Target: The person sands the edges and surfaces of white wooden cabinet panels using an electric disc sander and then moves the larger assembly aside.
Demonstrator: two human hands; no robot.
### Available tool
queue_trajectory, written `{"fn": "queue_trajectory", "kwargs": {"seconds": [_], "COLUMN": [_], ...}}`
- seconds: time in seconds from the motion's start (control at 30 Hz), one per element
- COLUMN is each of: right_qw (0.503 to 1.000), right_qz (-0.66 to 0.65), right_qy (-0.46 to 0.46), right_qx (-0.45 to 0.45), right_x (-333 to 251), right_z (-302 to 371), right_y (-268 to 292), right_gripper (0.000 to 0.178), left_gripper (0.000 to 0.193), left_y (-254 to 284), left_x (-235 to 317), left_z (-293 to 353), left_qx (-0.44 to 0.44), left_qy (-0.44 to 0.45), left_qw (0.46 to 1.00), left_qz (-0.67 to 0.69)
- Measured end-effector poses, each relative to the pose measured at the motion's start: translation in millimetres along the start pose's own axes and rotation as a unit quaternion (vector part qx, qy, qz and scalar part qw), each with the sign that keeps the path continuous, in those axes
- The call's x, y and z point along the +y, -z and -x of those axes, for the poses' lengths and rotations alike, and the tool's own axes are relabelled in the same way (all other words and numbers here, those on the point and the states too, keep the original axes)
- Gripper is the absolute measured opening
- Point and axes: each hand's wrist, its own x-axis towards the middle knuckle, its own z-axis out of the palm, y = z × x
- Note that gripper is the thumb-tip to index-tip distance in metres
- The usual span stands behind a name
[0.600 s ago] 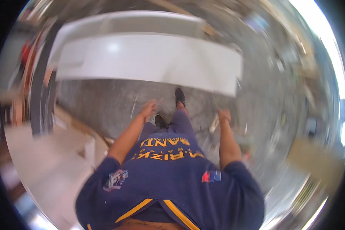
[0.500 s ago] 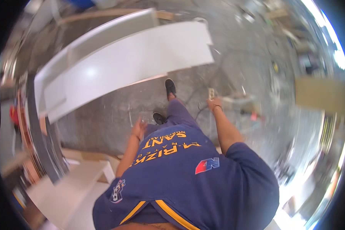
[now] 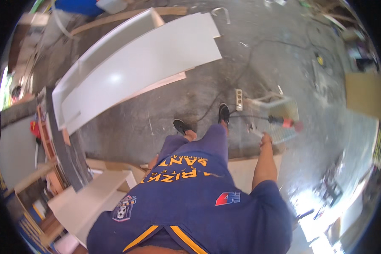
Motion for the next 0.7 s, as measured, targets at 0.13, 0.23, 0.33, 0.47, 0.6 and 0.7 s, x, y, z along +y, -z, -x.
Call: {"fn": "queue_trajectory", "kwargs": {"seconds": [0.13,0.23,0.33,0.47,0.6,0.7], "right_qw": [0.995,0.97,0.95,0.93,0.938,0.929], "right_qz": [-0.02,-0.231,-0.269,-0.284,-0.194,-0.131], "right_qy": [-0.058,0.053,0.083,0.105,0.104,0.075], "right_qx": [0.079,0.046,0.134,0.21,0.267,0.337], "right_x": [13.2,-13.0,-52.2,-73.1,-71.6,-114.2], "right_z": [-87.5,-118.9,-145.8,-171.5,-175.2,-84.1], "right_y": [-1.0,35.5,30.3,34.0,53.5,29.3], "right_gripper": [0.059,0.056,0.055,0.053,0.046,0.03], "left_gripper": [0.057,0.054,0.052,0.053,0.07,0.092], "left_y": [13.1,20.6,24.1,29.8,7.2,46.2], "left_x": [-2.6,105.0,148.4,227.9,333.2,456.6], "left_z": [66.0,99.6,89.4,65.8,-71.7,-143.5], "left_qx": [0.05,0.062,0.102,0.078,-0.017,-0.078], "left_qy": [0.011,0.165,0.108,0.17,0.119,0.046], "left_qw": [0.996,0.982,0.987,0.982,0.876,0.757], "left_qz": [-0.076,0.066,0.054,0.03,0.468,0.647]}}
